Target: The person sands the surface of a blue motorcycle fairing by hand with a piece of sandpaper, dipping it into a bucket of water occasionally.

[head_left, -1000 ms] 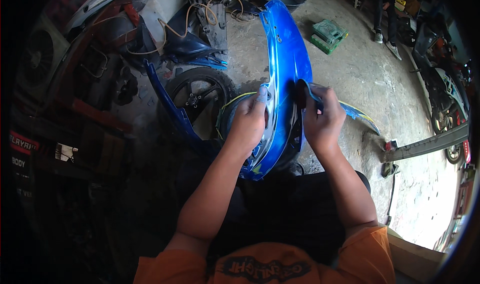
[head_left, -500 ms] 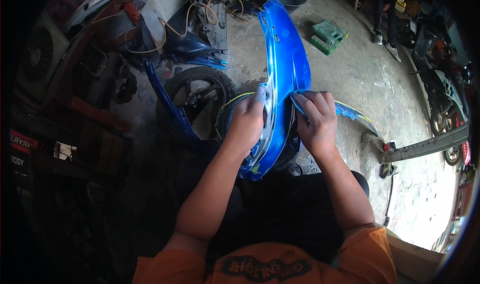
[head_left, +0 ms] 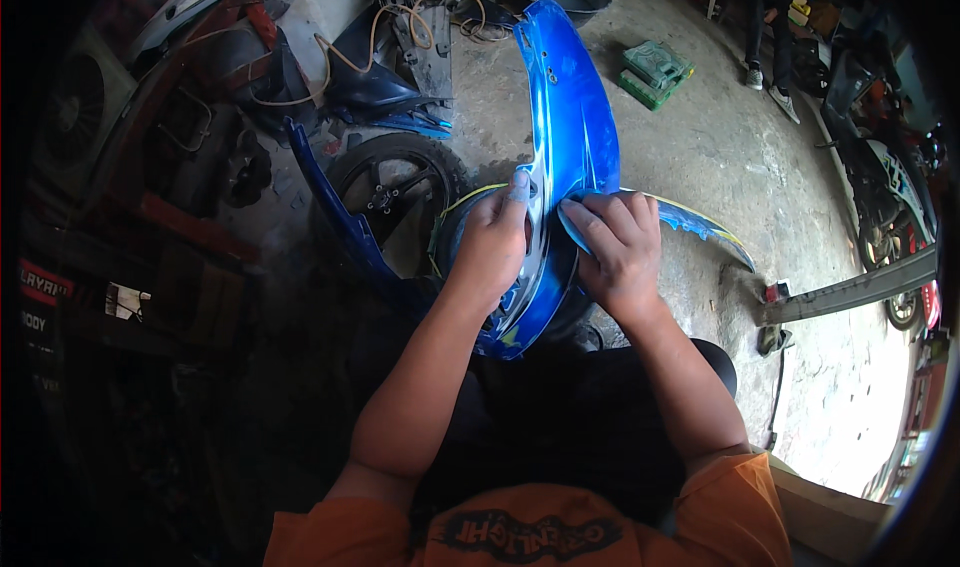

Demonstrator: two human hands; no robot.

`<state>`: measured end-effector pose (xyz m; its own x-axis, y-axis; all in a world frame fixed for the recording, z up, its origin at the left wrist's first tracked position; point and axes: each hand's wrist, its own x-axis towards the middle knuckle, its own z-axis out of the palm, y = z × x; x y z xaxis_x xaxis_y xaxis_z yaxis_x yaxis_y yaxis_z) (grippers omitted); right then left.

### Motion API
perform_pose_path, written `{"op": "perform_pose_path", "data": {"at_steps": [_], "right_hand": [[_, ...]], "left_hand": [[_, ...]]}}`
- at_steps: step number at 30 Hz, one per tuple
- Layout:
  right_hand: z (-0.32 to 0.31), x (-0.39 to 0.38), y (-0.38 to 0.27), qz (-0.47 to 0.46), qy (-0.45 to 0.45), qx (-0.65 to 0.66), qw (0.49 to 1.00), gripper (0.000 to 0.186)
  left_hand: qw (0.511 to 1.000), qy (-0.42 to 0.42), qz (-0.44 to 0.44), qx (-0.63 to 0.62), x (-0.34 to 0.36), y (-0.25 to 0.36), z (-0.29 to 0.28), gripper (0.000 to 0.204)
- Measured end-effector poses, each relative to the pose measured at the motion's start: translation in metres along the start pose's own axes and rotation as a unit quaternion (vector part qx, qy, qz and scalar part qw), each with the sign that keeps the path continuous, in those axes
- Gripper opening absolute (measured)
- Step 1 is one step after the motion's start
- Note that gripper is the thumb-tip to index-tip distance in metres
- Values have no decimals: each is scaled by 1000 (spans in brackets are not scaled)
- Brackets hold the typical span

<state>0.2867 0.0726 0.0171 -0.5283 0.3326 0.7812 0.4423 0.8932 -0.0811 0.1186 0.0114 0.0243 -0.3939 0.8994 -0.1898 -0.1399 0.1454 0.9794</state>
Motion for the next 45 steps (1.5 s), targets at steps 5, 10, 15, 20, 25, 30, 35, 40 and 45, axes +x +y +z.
{"op": "perform_pose_path", "data": {"at_steps": [5, 10, 15, 20, 25, 30, 35, 40, 45], "right_hand": [[6, 2, 23, 42, 39, -28, 998, 37], [8, -2, 16, 22, 27, -14, 999, 38], [1, -1, 9, 25, 11, -16, 999, 40], [8, -1, 22, 34, 32, -22, 999, 49], [2, 3, 13, 29, -3, -35, 999, 39], [1, -3, 9, 42, -4, 4, 999, 35], [1, 2, 8, 54, 1, -9, 999, 36], [3, 5, 21, 55, 19, -18, 998, 37], [-1, 3, 11, 44, -9, -13, 999, 35]], "left_hand": [[1000, -7, 13, -6, 2, -4, -2, 48], [999, -13, -30, 20, 2, -2, -8, 61], [1000, 10, -9, 19, -2, 0, 0, 59], [1000, -3, -6, -2, 1, -3, -3, 58], [1000, 10, -9, -10, 1, -1, -2, 57], [1000, 10, -12, -9, 0, 0, -1, 57], [999, 12, -18, -24, -1, 2, 0, 57], [1000, 9, -7, -16, 2, -1, 0, 57], [1000, 18, -13, -21, -3, 7, 3, 56]]}}
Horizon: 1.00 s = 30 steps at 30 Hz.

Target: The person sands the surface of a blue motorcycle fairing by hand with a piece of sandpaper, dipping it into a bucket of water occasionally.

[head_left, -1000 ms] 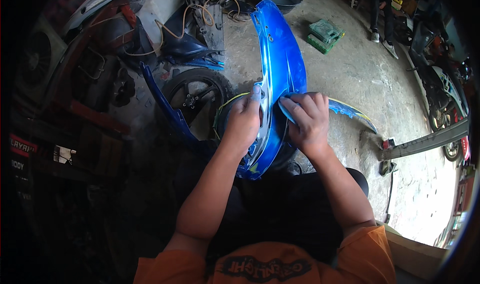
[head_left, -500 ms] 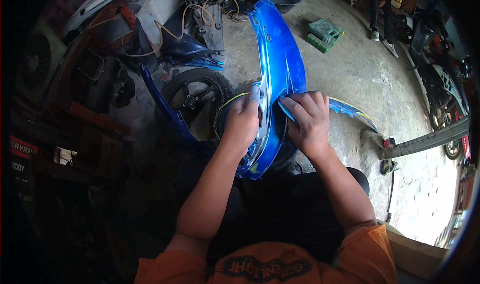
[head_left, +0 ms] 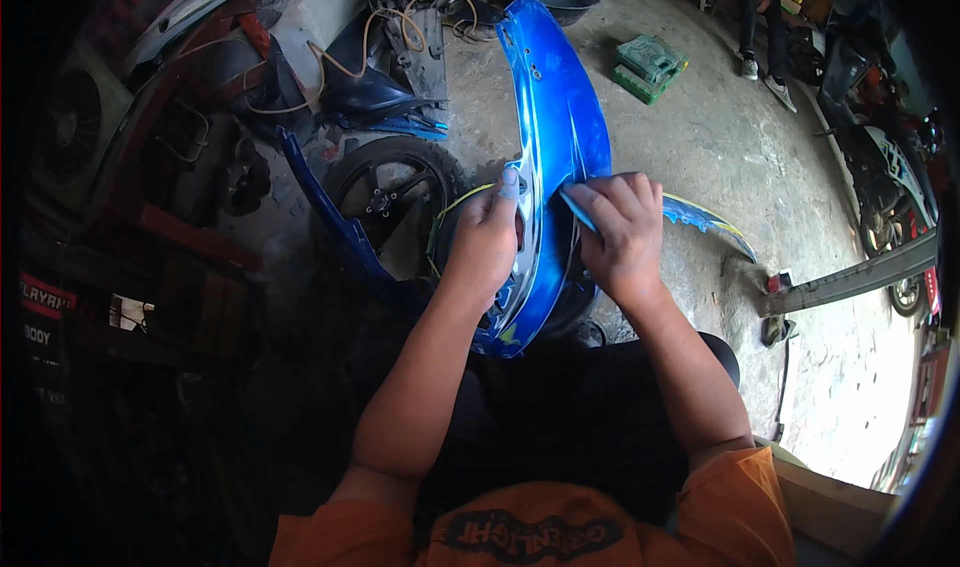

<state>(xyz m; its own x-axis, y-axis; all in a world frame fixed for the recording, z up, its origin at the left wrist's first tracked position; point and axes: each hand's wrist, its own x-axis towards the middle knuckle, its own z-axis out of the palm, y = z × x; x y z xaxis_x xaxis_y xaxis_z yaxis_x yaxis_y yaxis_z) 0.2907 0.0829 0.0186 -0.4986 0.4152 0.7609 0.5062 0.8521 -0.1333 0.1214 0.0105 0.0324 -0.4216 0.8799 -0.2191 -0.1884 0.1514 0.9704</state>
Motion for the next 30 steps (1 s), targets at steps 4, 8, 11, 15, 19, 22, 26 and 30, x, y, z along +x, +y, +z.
{"op": "perform_pose_path", "data": {"at_steps": [4, 8, 11, 15, 19, 22, 26, 30], "right_hand": [[3, 1, 3, 22, 25, 6, 999, 35], [2, 5, 0, 14, 12, 17, 1000, 30], [0, 4, 2, 28, 14, 6, 999, 29], [-1, 4, 4, 12, -7, -10, 1000, 32], [1, 1, -3, 17, 7, 7, 1000, 32], [1, 4, 2, 21, 8, 4, 1000, 31], [0, -3, -7, -6, -1, 15, 1000, 36], [0, 1, -4, -31, -15, 11, 999, 44]], "left_hand": [[1000, -3, -9, 9, 1, -3, -2, 57], [1000, 9, -9, 5, 3, -6, -3, 57], [1000, -7, 5, 6, 5, -8, -2, 56], [1000, -4, -3, 18, 4, -6, -3, 57], [1000, 3, -8, 13, 2, -4, -2, 56], [1000, -5, -6, -8, 2, -4, -1, 55], [1000, -6, 4, -5, 4, -6, -2, 54], [1000, -9, -8, -14, 6, -7, -5, 52]]}}
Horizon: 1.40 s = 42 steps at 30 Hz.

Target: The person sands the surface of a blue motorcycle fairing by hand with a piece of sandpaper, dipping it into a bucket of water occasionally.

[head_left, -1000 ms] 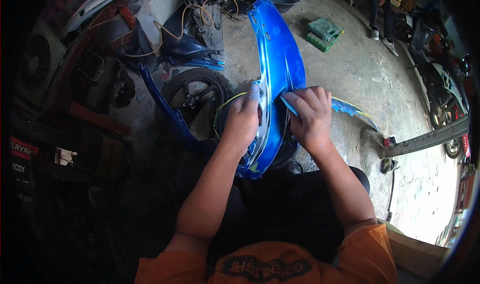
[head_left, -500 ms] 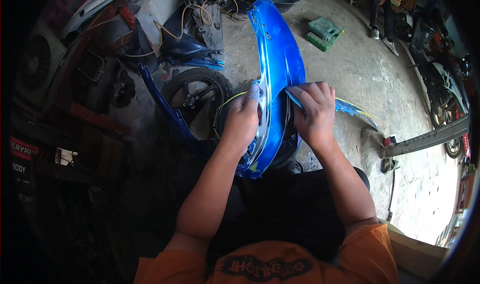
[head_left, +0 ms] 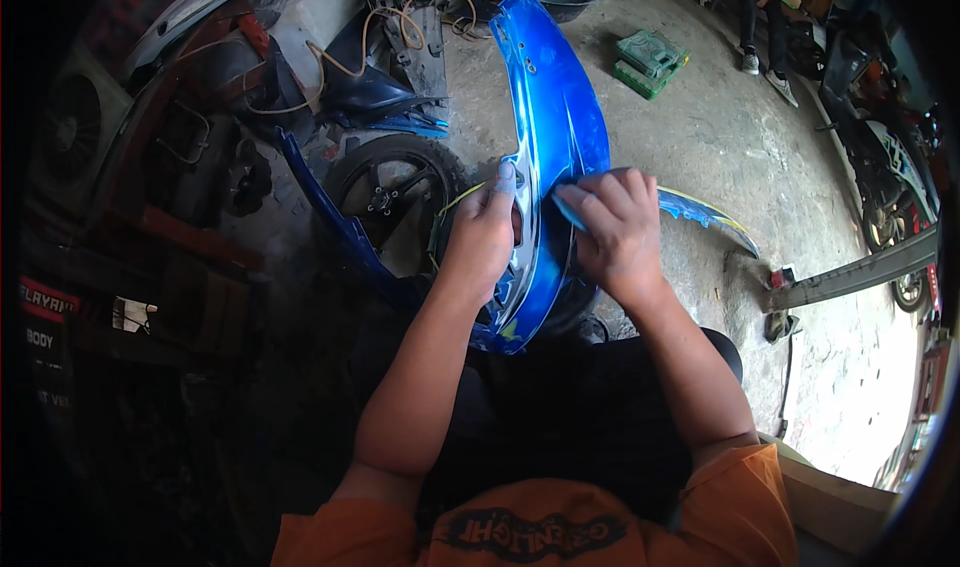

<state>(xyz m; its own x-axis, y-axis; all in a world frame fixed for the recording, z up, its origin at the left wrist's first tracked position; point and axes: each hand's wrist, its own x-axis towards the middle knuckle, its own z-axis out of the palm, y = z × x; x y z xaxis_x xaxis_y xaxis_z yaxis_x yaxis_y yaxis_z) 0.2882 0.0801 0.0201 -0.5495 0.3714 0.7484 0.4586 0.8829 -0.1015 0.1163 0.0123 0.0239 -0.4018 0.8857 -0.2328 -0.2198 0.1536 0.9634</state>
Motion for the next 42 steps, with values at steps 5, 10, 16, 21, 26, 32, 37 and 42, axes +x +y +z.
{"op": "perform_pose_path", "data": {"at_steps": [5, 10, 16, 21, 26, 32, 37, 42], "right_hand": [[7, -10, -9, -47, 1, 24, 999, 45], [-1, -2, -7, -23, -5, -3, 1000, 47], [3, -2, -1, -1, 15, -14, 1000, 45], [7, -7, -4, -51, 21, 28, 998, 43], [6, 0, 1, -11, 28, 0, 1000, 44], [4, 5, 21, 33, 52, -37, 997, 40], [5, -6, -5, -41, 12, 10, 999, 39], [1, 0, 5, 1, 42, -20, 999, 39]], "left_hand": [[1000, -4, 9, -8, 2, -2, -3, 52], [1000, 16, 20, -1, 2, 0, 1, 54], [1000, -4, 6, -7, 4, -5, -3, 53], [1000, -4, 9, -11, -1, 1, 2, 53], [1000, 4, 7, 19, -1, -1, -2, 53], [1000, -1, 6, 18, -3, 3, 4, 53], [1000, 3, 4, 5, -3, 0, 0, 55], [1000, 2, 20, 19, 2, -8, 0, 54]]}}
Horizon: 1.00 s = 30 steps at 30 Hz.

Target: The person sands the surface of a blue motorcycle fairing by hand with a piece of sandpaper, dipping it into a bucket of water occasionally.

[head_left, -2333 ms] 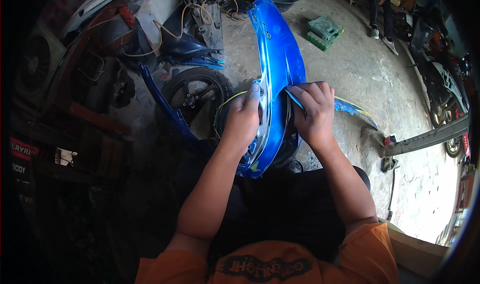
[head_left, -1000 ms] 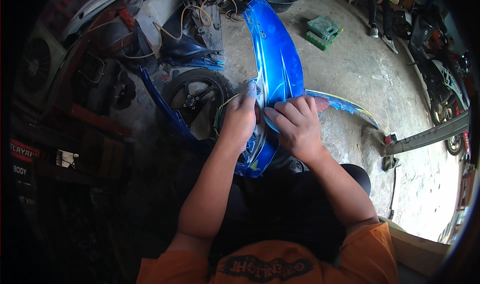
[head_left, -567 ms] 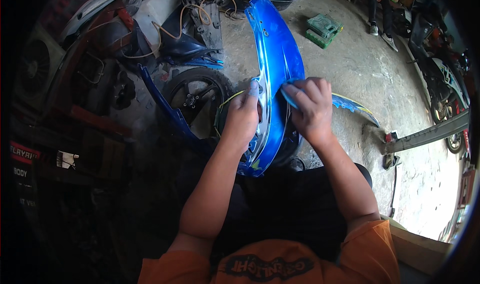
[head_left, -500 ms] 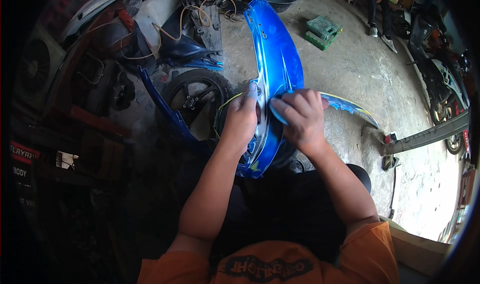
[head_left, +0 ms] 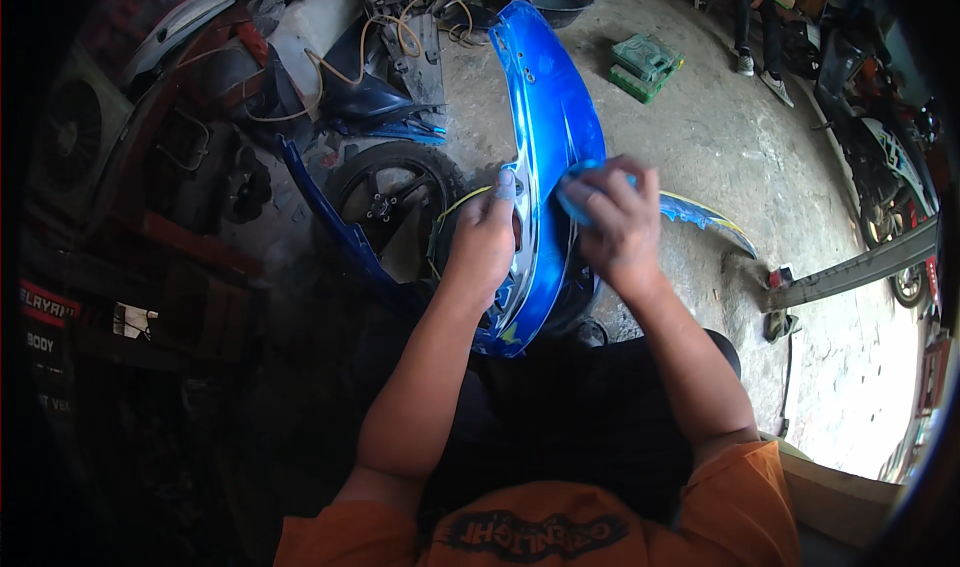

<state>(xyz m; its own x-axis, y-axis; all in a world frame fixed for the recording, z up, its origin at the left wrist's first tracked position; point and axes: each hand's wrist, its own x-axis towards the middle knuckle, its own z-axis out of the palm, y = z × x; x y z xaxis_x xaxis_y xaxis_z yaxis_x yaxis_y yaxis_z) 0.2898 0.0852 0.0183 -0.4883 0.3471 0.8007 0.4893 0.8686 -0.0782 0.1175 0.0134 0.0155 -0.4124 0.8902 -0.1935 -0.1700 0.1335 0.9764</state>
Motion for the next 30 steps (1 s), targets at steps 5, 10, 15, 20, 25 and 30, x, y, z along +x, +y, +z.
{"op": "perform_pose_path", "data": {"at_steps": [5, 10, 15, 20, 25, 30], "right_hand": [[-3, 7, 8, -20, 14, -1, 1000, 42], [-9, 2, -11, -69, -47, 69, 994, 43], [-4, 4, 16, 3, 5, 6, 1000, 45], [-3, 3, -9, -74, -15, 75, 994, 47], [0, -1, -1, -93, 14, 96, 991, 39], [1, 5, 14, -32, 13, 82, 996, 41]], "left_hand": [[1000, -4, -1, 2, -1, 0, -3, 53], [1000, -7, -6, -9, -2, 3, -1, 54], [1000, -18, -2, 5, -2, 3, 2, 55], [1000, -12, 9, -2, 1, 1, -2, 54], [1000, -22, -5, -8, -3, -1, 0, 52], [1000, -21, -11, -6, -2, 4, -3, 51]]}}
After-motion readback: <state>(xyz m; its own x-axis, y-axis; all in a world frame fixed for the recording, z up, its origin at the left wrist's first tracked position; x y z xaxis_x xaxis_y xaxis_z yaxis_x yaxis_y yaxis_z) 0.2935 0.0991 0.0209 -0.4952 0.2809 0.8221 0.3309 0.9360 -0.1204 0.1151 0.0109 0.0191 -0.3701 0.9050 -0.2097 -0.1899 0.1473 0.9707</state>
